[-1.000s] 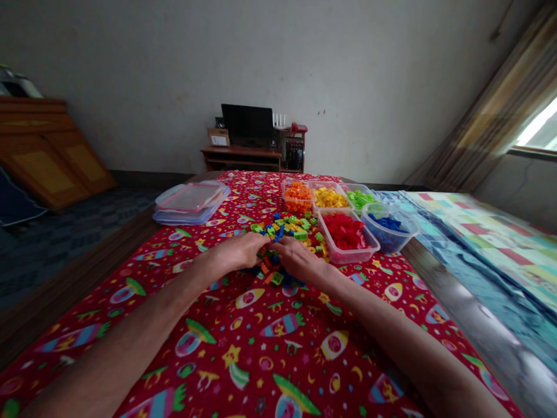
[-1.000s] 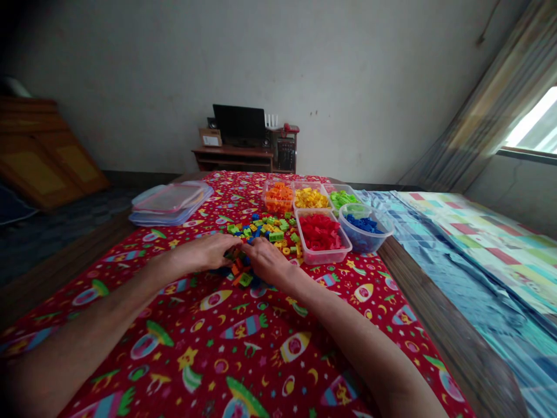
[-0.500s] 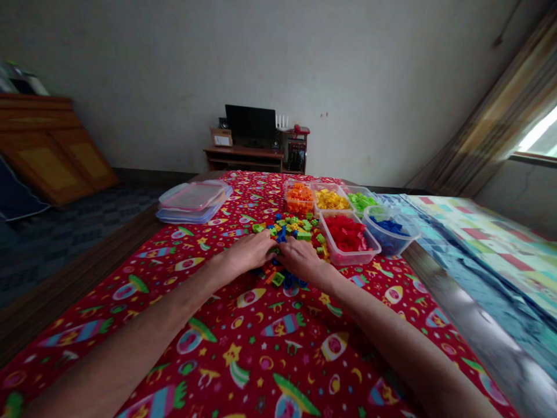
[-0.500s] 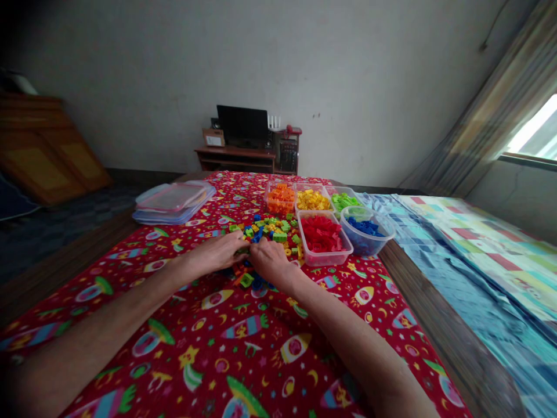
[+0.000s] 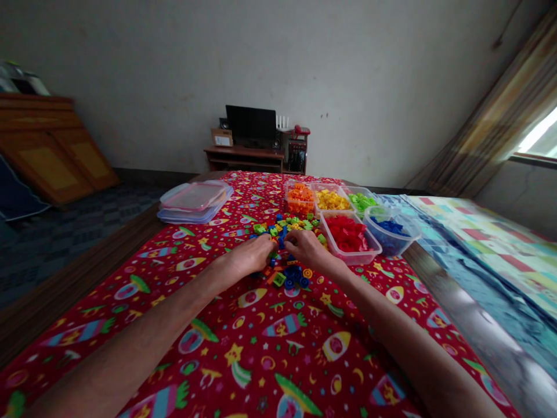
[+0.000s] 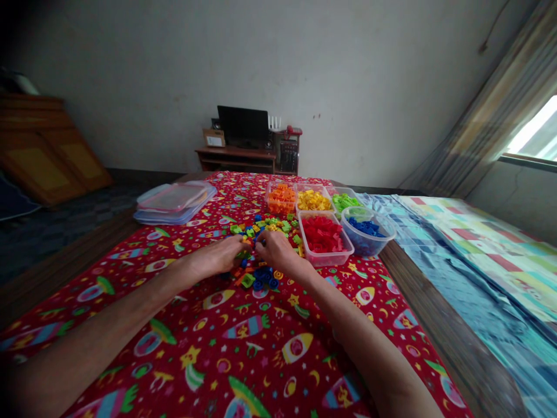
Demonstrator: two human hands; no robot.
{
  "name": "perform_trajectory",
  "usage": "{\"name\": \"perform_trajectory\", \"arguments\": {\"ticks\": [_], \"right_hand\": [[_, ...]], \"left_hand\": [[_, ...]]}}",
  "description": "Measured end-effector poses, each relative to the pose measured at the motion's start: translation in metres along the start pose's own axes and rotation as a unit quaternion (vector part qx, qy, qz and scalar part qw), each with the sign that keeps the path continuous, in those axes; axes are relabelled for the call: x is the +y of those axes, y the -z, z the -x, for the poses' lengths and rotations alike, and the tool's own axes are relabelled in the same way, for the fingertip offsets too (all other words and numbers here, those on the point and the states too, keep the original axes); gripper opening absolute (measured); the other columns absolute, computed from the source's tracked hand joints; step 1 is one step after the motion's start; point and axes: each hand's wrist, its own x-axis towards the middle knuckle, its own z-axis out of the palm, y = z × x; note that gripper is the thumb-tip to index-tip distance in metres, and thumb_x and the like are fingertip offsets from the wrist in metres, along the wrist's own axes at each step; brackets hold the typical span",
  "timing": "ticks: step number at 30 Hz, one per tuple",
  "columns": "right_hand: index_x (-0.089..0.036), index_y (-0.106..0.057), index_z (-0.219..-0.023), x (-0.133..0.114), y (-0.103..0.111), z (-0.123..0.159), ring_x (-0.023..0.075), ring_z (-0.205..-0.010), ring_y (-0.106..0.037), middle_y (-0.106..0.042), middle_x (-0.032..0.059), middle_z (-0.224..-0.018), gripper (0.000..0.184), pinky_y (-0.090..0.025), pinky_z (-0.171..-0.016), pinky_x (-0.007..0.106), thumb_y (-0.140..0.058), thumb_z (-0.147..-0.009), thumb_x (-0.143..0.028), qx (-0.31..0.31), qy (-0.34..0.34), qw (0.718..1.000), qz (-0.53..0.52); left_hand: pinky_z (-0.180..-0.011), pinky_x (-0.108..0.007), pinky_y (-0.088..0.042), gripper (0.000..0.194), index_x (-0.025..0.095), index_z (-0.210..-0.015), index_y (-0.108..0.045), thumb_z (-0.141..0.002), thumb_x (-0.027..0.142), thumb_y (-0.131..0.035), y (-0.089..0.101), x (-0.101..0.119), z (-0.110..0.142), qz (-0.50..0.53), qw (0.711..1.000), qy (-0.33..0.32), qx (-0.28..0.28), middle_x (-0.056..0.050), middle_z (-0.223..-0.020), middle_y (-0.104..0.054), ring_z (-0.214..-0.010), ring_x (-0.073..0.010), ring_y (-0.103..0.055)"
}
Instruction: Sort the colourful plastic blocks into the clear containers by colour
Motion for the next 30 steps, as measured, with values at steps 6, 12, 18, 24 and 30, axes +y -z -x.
{"name": "perform_trajectory", "arguments": {"ticks": [6, 12, 18, 24, 30], "right_hand": [[-0.012, -0.073, -0.078, -0.006, -0.002, -0.002, 0.0123, -0.064, -0.054, -0.066, 0.0038, -0.067, 0.024, -0.035, -0.061, 0.022, -0.049, -0.081, -0.014, -0.006, -0.035, 0.999, -0.03], [-0.012, -0.066, -0.066, -0.005, -0.002, -0.004, 0.0095, -0.057, -0.048, -0.056, -0.001, -0.056, 0.022, -0.033, -0.056, 0.021, -0.054, -0.082, -0.022, 0.02, -0.087, 0.993, -0.078], [-0.016, -0.052, -0.056, -0.003, -0.006, -0.003, 0.0078, -0.048, -0.043, -0.049, -0.0039, -0.048, 0.029, -0.031, -0.051, 0.02, -0.046, -0.084, -0.02, -0.018, -0.103, 0.979, -0.175], [-0.016, -0.052, -0.056, 0.002, -0.012, -0.004, 0.007, -0.046, -0.041, -0.048, -0.0054, -0.047, 0.026, -0.032, -0.05, 0.019, -0.047, -0.082, -0.018, -0.026, -0.108, 0.975, -0.195], [-0.017, -0.052, -0.058, 0.001, -0.015, -0.002, 0.0072, -0.044, -0.045, -0.048, -0.0057, -0.047, 0.023, -0.033, -0.046, 0.018, -0.047, -0.08, -0.017, -0.03, -0.134, 0.958, -0.253]], "left_hand": [[-0.08, -0.032, -0.049, 0.037, 0.013, -0.109, -0.061, -0.079, 0.002, -0.043, 0.001, 0.006, 0.005, 0.012, 0.999, -0.014, 0.043, -0.013, -0.102, -0.062, -0.092, -0.0242, -0.062], [-0.088, -0.036, -0.047, 0.037, 0.011, -0.112, -0.059, -0.083, 0.002, -0.037, -0.005, 0.011, 0.011, -0.022, 0.995, -0.028, 0.097, -0.016, -0.103, -0.062, -0.103, -0.0275, -0.058], [-0.071, -0.028, -0.047, 0.033, 0.016, -0.105, -0.061, -0.087, 0.005, -0.035, 0.002, 0.003, 0.005, 0.073, 0.994, -0.007, 0.087, -0.009, -0.088, -0.064, -0.079, -0.0197, -0.062], [-0.065, -0.027, -0.045, 0.027, 0.014, -0.089, -0.064, -0.081, 0.002, -0.041, -0.004, -0.002, 0.0, 0.056, 0.998, 0.007, 0.027, -0.007, -0.078, -0.064, -0.069, -0.0188, -0.061], [-0.066, -0.027, -0.047, 0.022, 0.016, -0.091, -0.065, -0.08, 0.01, -0.047, -0.003, -0.009, -0.002, 0.067, 0.996, 0.011, 0.059, -0.007, -0.081, -0.067, -0.076, -0.0199, -0.063]]}}
